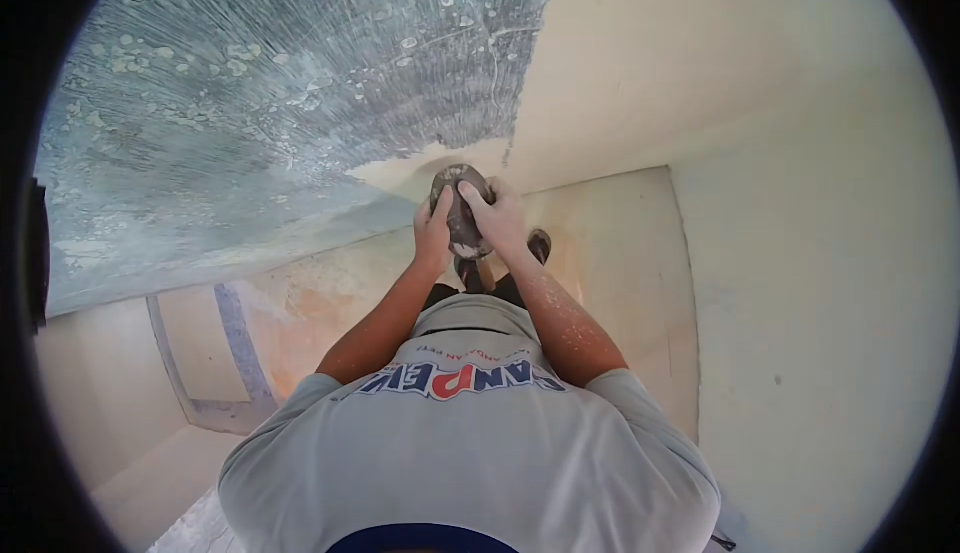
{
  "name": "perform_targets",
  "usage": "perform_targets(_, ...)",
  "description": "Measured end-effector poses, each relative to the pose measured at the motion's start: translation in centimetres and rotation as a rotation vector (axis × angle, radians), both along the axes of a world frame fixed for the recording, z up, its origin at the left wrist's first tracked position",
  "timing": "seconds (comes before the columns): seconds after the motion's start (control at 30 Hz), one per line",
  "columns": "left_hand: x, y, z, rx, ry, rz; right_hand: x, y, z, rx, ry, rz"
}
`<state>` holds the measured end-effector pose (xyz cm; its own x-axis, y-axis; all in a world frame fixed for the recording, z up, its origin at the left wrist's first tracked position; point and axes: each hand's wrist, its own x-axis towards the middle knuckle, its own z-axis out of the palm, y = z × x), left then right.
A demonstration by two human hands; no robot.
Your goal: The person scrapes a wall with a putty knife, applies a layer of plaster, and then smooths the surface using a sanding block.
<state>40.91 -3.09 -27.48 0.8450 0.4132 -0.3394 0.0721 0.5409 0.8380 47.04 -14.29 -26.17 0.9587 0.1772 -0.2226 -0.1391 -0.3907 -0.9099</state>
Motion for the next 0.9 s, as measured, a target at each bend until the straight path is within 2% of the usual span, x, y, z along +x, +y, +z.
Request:
perform_targets(0.07,0.2,0.3,-0.1,0.037,0.009,0.050,-0.1,0.8,-1.4,0.041,-0.047,-0.070)
perform_targets(0.13,0.0,0.9,-0.5,0.226,0.027,0.016,0.3,0.9,-2.4,0.216,0.043,-0.025)
perform_targets(0.23,0.9,1.6,-1.1,0.119,0.033,0.121,0.2,1.9,-3.3,0.330,0.158,-0.026)
perform_targets(0.33,1.7,2.6,-1.2,0.198,0.029,0.053,-0.6,3.4,-2.1,0.405,0.031,-0.145)
perform_targets(0.47,2.5,2.9,-0.3,0.272,0.000,0.074,0.3,4.1,-2.0,0.394,-0.029,-0.097)
perform_targets(0.53,2.4,3.0,-1.1,0.487,0.010,0.102,0.2,4.1,-1.9,0.355,0.077,-0.157)
perform_targets(0.73,2.1,1.8,-1.8,0.501,-0.036,0.158,-0.2,4.1,-1.8,0.206,-0.108,-0.232)
perform_targets(0.9,2.5,1.7,-0.2,0.551,-0.018,0.174,0.2,4.2,-1.1,0.254,-0.087,-0.225)
